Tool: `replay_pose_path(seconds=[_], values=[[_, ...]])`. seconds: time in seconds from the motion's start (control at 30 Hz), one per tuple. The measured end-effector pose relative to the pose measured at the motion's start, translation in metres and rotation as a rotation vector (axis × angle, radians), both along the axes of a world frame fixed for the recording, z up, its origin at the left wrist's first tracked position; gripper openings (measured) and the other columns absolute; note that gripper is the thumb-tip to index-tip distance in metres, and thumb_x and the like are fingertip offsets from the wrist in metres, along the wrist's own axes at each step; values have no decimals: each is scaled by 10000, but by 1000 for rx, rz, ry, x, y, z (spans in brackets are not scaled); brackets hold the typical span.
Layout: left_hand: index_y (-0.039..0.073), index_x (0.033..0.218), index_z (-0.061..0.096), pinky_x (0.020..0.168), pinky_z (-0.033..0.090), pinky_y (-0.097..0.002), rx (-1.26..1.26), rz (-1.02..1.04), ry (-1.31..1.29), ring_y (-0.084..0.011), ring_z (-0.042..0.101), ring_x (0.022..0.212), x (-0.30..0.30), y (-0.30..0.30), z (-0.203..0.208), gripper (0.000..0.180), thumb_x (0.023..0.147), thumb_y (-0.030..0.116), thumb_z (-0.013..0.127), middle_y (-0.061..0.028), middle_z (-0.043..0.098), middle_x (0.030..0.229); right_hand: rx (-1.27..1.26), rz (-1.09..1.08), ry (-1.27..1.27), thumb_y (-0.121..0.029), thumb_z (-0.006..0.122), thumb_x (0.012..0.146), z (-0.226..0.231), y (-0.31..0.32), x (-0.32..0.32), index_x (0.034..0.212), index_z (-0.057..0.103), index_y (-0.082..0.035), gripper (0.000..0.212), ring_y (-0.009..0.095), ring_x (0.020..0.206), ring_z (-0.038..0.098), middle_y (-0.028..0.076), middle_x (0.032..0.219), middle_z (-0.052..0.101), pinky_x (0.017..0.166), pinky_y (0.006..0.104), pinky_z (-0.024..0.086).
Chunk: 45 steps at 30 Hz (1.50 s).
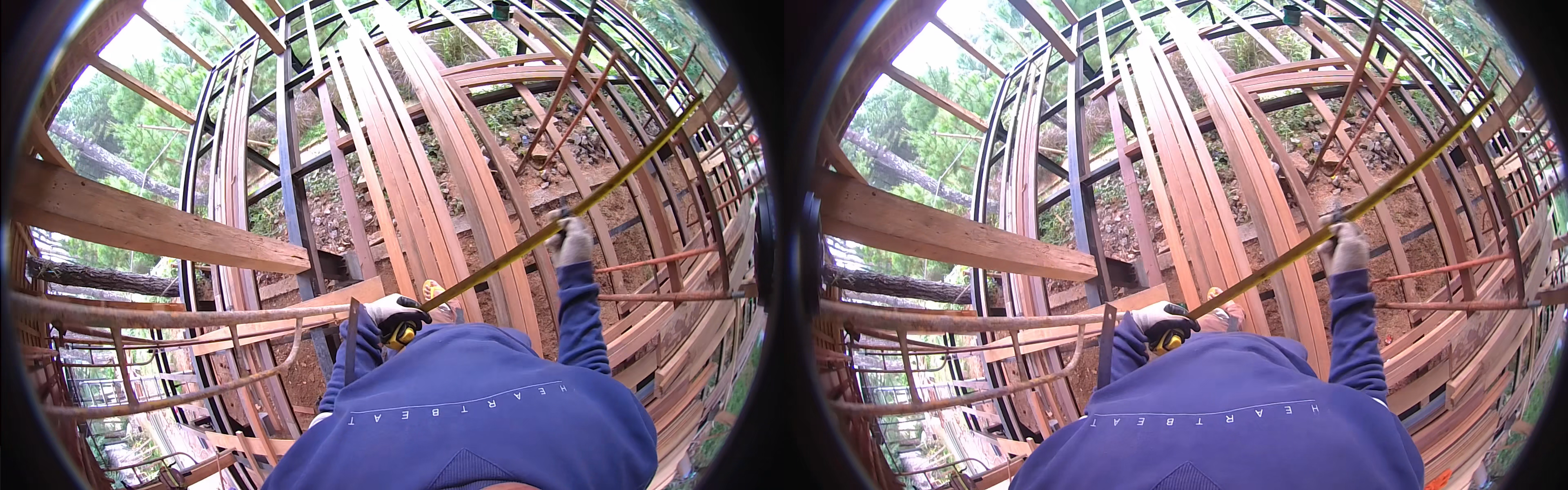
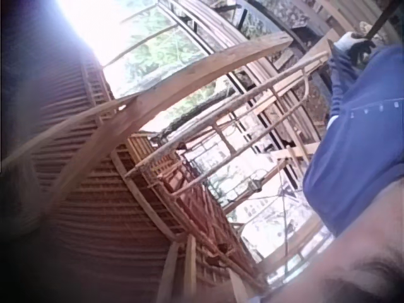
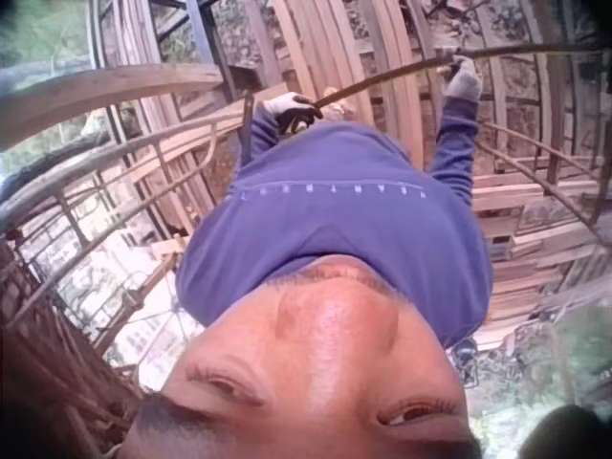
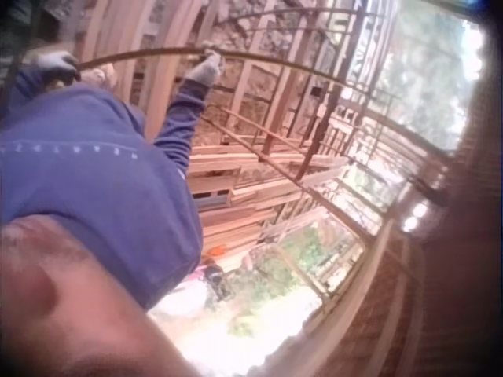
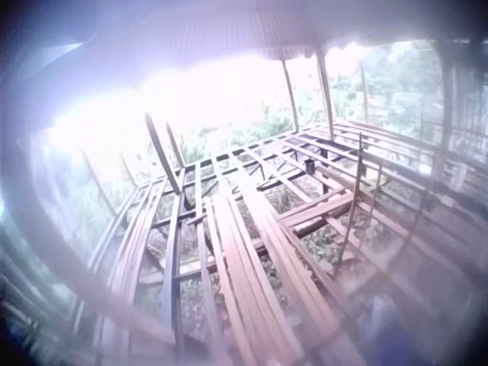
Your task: The person measures and marks a wooden board while standing on a skeletal structure. They extend a measuring tape along the length of a board, use a square to ensure a straight line, and mark the board with a pencil.
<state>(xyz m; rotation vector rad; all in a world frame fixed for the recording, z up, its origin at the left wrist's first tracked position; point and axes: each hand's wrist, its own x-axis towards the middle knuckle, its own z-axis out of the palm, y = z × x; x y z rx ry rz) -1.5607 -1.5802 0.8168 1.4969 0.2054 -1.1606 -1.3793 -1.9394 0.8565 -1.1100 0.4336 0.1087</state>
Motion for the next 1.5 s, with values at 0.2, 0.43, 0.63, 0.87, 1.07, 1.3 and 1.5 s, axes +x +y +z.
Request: replay_pose_path(seconds=[0.2, 0.43, 0.63, 0.87, 1.07, 1.3, 1.5], values=[[76, 1009, 729, 701, 507, -265, 19, 17, -116, -105, 632, 763, 70, 70, -2, 246, 853, 253, 662, -29, 700, 836, 113, -173, -103, -107, 442, 882, 15, 27, 89, 941, 634, -18, 220, 47, 455, 429, 33, 731, 601, 407, 173, 389], [46, 989, 728, 712, 517, -261, 49, 87, -97, -116, 648, 758, 155, 99, 26, 247, 859, 243, 657, -48, 710, 849, -14, 582, -26, -75, 502, 893, -11, 144, 88, 939, 664, 16, 192, 94, 506, 555, 87, 760, 646, 471, 212, 468], [46, 991, 728, 702, 512, -259, 58, 67, -170, -109, 645, 754, 248, 152, 18, 258, 865, 261, 661, -46, 705, 827, 38, 700, 26, -97, 526, 889, -31, 233, 166, 926, 658, 29, 186, 113, 517, 555, 78, 710, 626, 497, 232, 474], [29, 977, 729, 682, 514, -252, 102, 180, -105, -110, 645, 744, 367, 203, 46, 254, 858, 245, 669, -38, 705, 824, -41, 727, -56, -66, 528, 878, 8, 289, 295, 937, 670, 37, 185, 108, 521, 541, 54, 683, 617, 506, 240, 457], [43, 1010, 721, 702, 515, -259, 6, 224, -97, -108, 642, 751, 433, 226, 42, 259, 847, 237, 673, -35, 700, 825, -59, 758, -30, -52, 518, 848, 16, 306, 364, 946, 663, 36, 196, 130, 528, 554, 65, 673, 608, 501, 249, 460], [53, 978, 704, 713, 504, -273, 28, 69, -125, -141, 639, 756, 526, 269, 34, 260, 836, 270, 694, -36, 690, 835, -13, 453, -4, -47, 546, 840, 2, 325, 455, 883, 668, 34, 152, 128, 486, 566, 80, 691, 645, 464, 234, 469], [104, 1025, 689, 683, 508, -272, -49, -64, -333, -142, 633, 741, 601, 339, -38, 233, 823, 220, 683, -22, 678, 843, -30, 322, -53, -59, 530, 839, -10, 360, 555, 911, 678, 26, 185, 112, 489, 560, 71, 748, 670, 453, 226, 479]])
